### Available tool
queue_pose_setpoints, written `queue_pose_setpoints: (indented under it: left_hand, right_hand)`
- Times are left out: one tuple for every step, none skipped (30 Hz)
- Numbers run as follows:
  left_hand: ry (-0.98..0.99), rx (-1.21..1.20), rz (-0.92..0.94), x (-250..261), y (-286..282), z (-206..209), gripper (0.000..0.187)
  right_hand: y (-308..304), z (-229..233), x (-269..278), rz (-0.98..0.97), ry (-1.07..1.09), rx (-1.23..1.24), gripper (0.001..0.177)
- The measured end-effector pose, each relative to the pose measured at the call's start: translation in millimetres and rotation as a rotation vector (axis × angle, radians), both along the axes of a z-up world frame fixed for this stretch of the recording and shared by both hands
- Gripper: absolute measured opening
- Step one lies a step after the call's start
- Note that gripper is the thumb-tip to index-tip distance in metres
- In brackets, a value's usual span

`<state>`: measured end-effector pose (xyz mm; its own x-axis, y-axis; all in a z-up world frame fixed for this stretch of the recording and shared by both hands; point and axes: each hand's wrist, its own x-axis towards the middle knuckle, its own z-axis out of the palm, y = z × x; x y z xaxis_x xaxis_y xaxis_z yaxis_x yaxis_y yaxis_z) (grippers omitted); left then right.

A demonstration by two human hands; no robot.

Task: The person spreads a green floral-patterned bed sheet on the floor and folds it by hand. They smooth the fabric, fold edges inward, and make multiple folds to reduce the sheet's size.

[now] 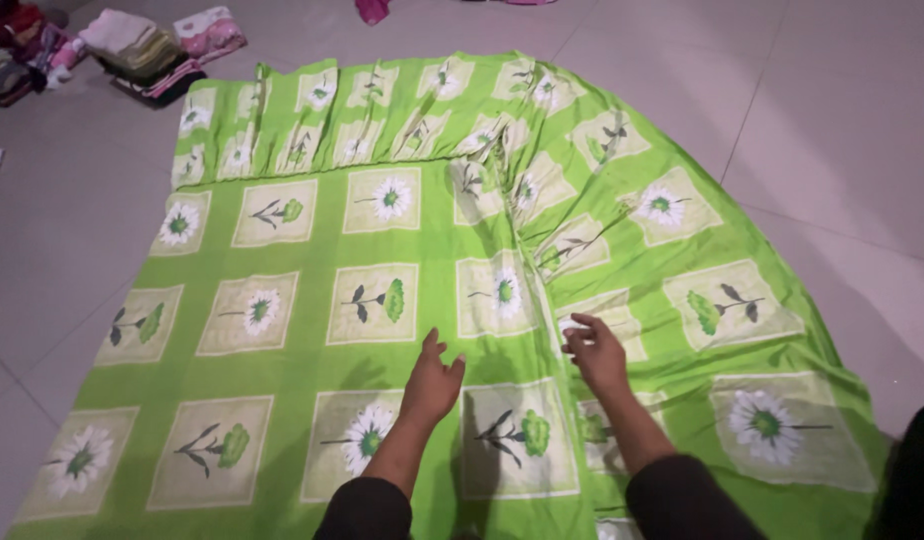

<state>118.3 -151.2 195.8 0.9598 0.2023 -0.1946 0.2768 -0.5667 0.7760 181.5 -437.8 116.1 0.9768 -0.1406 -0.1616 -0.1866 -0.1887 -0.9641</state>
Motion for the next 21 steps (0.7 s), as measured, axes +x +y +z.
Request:
queue_pose_setpoints:
  left_hand:
    - [0.007, -0.018, -0.003, 3.8, -4.2, 5.8, 0.082]
    - [0.015, -0.036, -0.006, 7.8, -7.6, 10.6, 0.083]
    - [0.024, -0.054, -0.006, 11.3, -9.7, 14.8, 0.084]
    - [0.006, -0.096, -0.010, 15.1, -11.9, 17.7, 0.085]
    - [-0.013, -0.136, -0.016, 21.1, -12.9, 19.7, 0.085]
    - [-0.032, -0.176, -0.023, 28.1, -11.4, 20.7, 0.086]
    - [-0.055, -0.121, -0.018, 30.0, -11.0, 18.2, 0.085]
    - [-0.078, -0.066, -0.014, 33.7, -9.2, 15.5, 0.084]
    - [-0.108, -0.008, -0.010, 40.9, -5.3, 15.3, 0.083]
    - [-0.094, -0.009, 0.040, 45.4, -3.1, 14.2, 0.082]
    - [-0.079, -0.011, 0.089, 48.8, -3.3, 11.6, 0.081]
    - [-0.064, -0.013, 0.137, 51.9, -3.6, 9.2, 0.080]
    - [-0.037, -0.003, 0.138, 57.9, -2.4, 8.6, 0.081]
    - [-0.009, 0.008, 0.138, 64.9, -1.8, 8.6, 0.081]
    - [0.029, 0.023, 0.131, 68.6, 0.9, 7.2, 0.082]
    - [-0.052, 0.017, 0.090, 76.2, 5.8, 7.9, 0.081]
    - [-0.130, 0.006, 0.050, 84.6, 8.8, 10.4, 0.081]
    - [-0.207, -0.007, 0.011, 93.4, 12.2, 14.8, 0.080]
    - [-0.164, -0.056, -0.007, 100.9, 20.3, 21.1, 0.080]
    - [-0.121, -0.106, -0.024, 109.0, 31.9, 29.1, 0.080]
    - [-0.081, -0.152, -0.027, 115.6, 47.0, 37.8, 0.081]
  right_hand:
    - [0.4, 3.8, -2.4, -0.033, 0.019, 0.097, 0.045]
    - [-0.4, 7.4, -3.8, -0.062, 0.050, 0.181, 0.044]
    - [-0.6, 10.7, -3.9, -0.089, 0.083, 0.265, 0.044]
    - [-0.5, 13.8, -2.7, -0.115, 0.115, 0.350, 0.043]
    - [1.0, 16.2, 0.1, -0.142, 0.117, 0.378, 0.043]
    - [3.4, 17.5, 1.8, -0.169, 0.119, 0.405, 0.043]
    - [2.6, 16.3, -5.3, -0.196, 0.131, 0.425, 0.043]
    - [2.5, 14.4, -14.9, -0.198, 0.155, 0.442, 0.043]
    - [4.7, 14.4, -21.5, -0.196, 0.173, 0.463, 0.043]
    - [6.5, 14.4, -28.4, -0.195, 0.190, 0.484, 0.042]
    - [6.0, 13.8, -39.1, -0.221, 0.223, 0.485, 0.043]
    - [3.9, 13.6, -51.3, -0.248, 0.256, 0.486, 0.044]
    - [4.4, 14.1, -58.4, -0.279, 0.285, 0.493, 0.044]
    - [4.4, 14.8, -60.1, -0.296, 0.279, 0.486, 0.044]
    - [3.7, 14.2, -62.2, -0.322, 0.281, 0.481, 0.044]
    - [3.7, 14.4, -58.8, -0.349, 0.284, 0.475, 0.044]
    - [2.6, 16.4, -51.9, -0.348, 0.252, 0.461, 0.043]
    - [2.4, 20.0, -36.0, -0.347, 0.220, 0.447, 0.042]
    - [5.3, 25.2, -15.2, -0.329, 0.192, 0.428, 0.042]
    - [11.0, 31.2, 6.8, -0.322, 0.182, 0.451, 0.041]
    - [21.5, 37.6, 33.6, -0.301, 0.174, 0.475, 0.040]
